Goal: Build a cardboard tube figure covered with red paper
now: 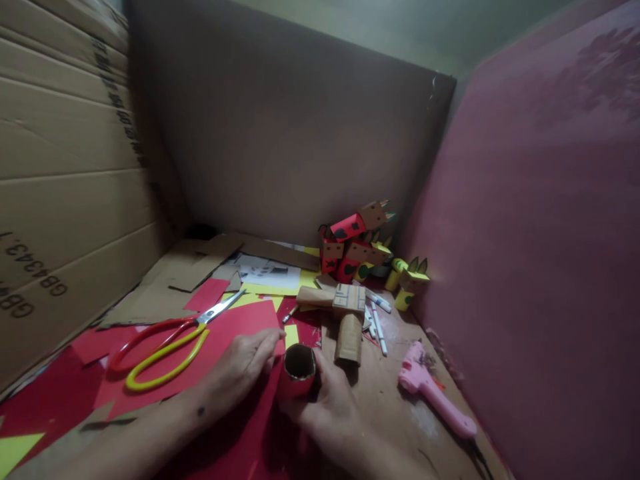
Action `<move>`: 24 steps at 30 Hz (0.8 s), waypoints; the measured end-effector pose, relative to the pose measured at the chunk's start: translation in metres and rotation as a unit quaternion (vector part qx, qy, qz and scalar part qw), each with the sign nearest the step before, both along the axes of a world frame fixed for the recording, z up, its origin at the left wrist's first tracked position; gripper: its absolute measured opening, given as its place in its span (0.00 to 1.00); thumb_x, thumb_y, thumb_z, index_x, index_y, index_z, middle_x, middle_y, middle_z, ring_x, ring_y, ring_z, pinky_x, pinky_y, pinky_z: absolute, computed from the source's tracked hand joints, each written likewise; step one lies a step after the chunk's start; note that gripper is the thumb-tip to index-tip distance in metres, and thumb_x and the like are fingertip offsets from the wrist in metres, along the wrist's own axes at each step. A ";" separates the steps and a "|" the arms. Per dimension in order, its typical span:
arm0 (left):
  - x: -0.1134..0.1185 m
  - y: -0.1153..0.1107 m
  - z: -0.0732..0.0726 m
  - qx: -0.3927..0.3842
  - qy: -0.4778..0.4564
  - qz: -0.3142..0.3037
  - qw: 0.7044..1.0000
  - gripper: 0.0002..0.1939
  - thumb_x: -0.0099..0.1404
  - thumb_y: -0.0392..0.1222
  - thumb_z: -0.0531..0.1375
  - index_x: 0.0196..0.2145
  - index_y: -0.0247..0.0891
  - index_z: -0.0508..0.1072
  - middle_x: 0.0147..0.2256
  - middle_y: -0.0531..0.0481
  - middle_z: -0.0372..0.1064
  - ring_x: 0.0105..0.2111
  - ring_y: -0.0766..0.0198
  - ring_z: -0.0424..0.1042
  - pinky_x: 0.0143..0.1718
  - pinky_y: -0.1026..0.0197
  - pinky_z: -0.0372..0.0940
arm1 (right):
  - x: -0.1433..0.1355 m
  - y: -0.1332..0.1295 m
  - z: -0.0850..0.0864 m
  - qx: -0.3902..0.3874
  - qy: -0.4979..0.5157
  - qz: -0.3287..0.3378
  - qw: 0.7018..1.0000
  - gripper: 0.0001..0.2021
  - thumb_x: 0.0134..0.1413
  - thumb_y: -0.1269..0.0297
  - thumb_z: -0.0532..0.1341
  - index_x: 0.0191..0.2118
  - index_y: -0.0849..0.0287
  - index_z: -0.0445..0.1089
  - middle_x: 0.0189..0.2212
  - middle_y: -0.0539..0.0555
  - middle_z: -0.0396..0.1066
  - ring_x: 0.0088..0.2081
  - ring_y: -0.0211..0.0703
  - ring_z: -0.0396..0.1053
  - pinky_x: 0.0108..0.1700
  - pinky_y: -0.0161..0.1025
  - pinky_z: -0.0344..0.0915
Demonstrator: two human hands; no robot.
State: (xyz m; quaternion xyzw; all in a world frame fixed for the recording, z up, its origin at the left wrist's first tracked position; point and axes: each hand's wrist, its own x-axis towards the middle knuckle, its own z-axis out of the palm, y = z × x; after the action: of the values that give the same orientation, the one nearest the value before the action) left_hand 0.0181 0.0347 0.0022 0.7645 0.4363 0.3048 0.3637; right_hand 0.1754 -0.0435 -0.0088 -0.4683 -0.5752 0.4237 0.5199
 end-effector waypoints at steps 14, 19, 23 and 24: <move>0.000 -0.007 0.018 -0.226 -0.164 -0.193 0.941 0.25 0.58 0.44 0.58 0.53 0.37 0.65 0.35 0.50 0.71 0.33 0.62 0.70 0.33 0.62 0.64 | 0.003 0.000 0.009 -0.098 0.219 0.061 0.969 0.27 0.33 0.61 0.72 0.45 0.56 0.69 0.41 0.53 0.76 0.44 0.50 0.73 0.50 0.48 0.68; 0.004 -0.017 0.022 -0.224 -0.177 -0.261 0.922 0.23 0.59 0.40 0.60 0.53 0.40 0.66 0.45 0.48 0.71 0.47 0.56 0.69 0.49 0.55 0.64 | 0.004 0.001 0.007 -0.089 0.207 0.081 0.971 0.23 0.38 0.63 0.71 0.44 0.57 0.70 0.40 0.52 0.76 0.43 0.49 0.73 0.49 0.47 0.67; 0.009 -0.019 0.015 -0.214 -0.188 -0.249 0.926 0.19 0.58 0.39 0.62 0.48 0.38 0.67 0.43 0.49 0.70 0.46 0.57 0.69 0.48 0.54 0.64 | 0.004 0.000 0.007 -0.053 0.161 0.070 0.983 0.21 0.37 0.66 0.71 0.42 0.56 0.70 0.36 0.50 0.76 0.41 0.48 0.73 0.47 0.44 0.68; 0.009 -0.020 0.013 -0.208 -0.190 -0.244 0.928 0.19 0.57 0.39 0.63 0.47 0.38 0.67 0.42 0.49 0.69 0.45 0.57 0.69 0.48 0.55 0.64 | 0.004 0.000 0.006 -0.046 0.149 0.068 0.985 0.21 0.37 0.66 0.71 0.42 0.56 0.71 0.36 0.50 0.76 0.41 0.48 0.73 0.46 0.44 0.68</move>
State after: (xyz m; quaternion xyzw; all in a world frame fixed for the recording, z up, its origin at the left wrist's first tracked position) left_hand 0.0271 0.0151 0.0153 0.6823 0.2125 0.2490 0.6537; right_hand 0.1791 -0.0431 -0.0028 -0.3830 -0.5014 0.5495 0.5477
